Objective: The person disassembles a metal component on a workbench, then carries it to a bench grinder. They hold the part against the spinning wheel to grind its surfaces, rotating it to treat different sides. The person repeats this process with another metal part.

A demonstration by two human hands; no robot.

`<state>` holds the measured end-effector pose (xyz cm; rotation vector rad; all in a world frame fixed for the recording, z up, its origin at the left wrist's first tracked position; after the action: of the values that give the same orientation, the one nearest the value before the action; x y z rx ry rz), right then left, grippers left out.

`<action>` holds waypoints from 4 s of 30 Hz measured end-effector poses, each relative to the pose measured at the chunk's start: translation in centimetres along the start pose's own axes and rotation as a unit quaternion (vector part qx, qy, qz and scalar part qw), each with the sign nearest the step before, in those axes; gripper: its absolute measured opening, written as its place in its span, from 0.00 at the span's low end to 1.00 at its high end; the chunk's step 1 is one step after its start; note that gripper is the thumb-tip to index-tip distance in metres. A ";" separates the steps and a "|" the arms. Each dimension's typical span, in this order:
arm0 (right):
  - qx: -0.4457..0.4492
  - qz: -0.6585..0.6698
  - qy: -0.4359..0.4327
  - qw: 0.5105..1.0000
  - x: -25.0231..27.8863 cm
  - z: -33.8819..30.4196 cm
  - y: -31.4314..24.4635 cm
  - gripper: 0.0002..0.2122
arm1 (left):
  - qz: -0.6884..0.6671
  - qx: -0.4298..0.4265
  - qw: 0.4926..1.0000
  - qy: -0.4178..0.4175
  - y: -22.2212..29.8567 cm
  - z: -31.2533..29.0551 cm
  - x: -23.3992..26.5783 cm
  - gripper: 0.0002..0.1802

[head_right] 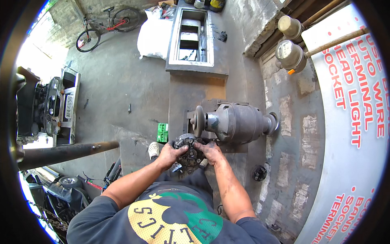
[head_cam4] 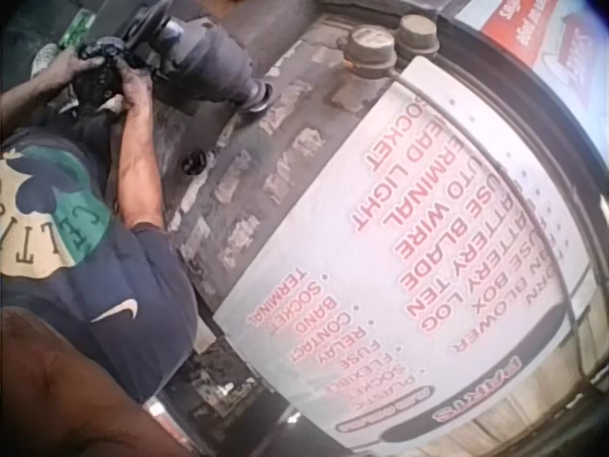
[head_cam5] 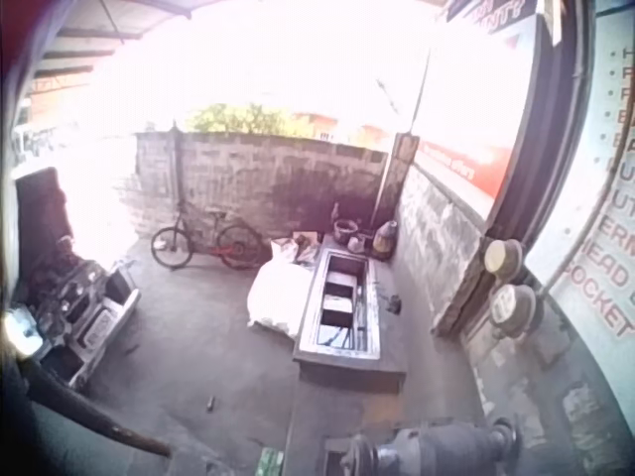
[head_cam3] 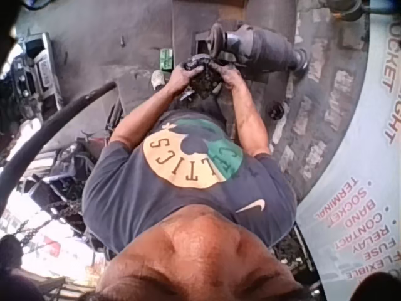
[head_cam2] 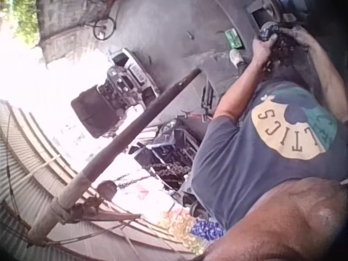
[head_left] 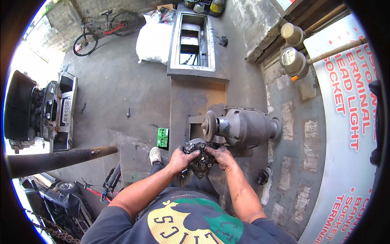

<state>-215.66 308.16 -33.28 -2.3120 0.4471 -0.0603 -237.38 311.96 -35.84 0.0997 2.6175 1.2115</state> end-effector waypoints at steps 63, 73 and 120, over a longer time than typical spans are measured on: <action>0.278 -0.337 0.067 0.897 0.6 -3.9 1.4 0.50 | 0.249 -0.128 0.955 -0.102 1.1 -2.7 2.7 0.60; 0.130 -0.169 0.148 0.966 0.6 -1.0 1.9 0.39 | 0.300 -0.072 0.950 -0.056 3.8 0.6 -0.2 0.49; 0.005 -0.156 0.159 0.975 0.4 -2.5 -0.5 0.45 | -0.016 0.049 0.997 -0.052 0.1 -1.0 0.5 0.41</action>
<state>-215.59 306.63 -31.20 -2.3493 0.2340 -0.5905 -238.12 311.41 -35.25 0.1349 2.5776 1.0377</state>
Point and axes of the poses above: each hand's wrist, its own z-axis towards the middle knuckle, its own x-axis out of the back of the hand, y = z × x, the point moved 1 cm from there along z, towards the middle knuckle, and after that the axes turned 12 degrees about y, right-handed, at the moved point
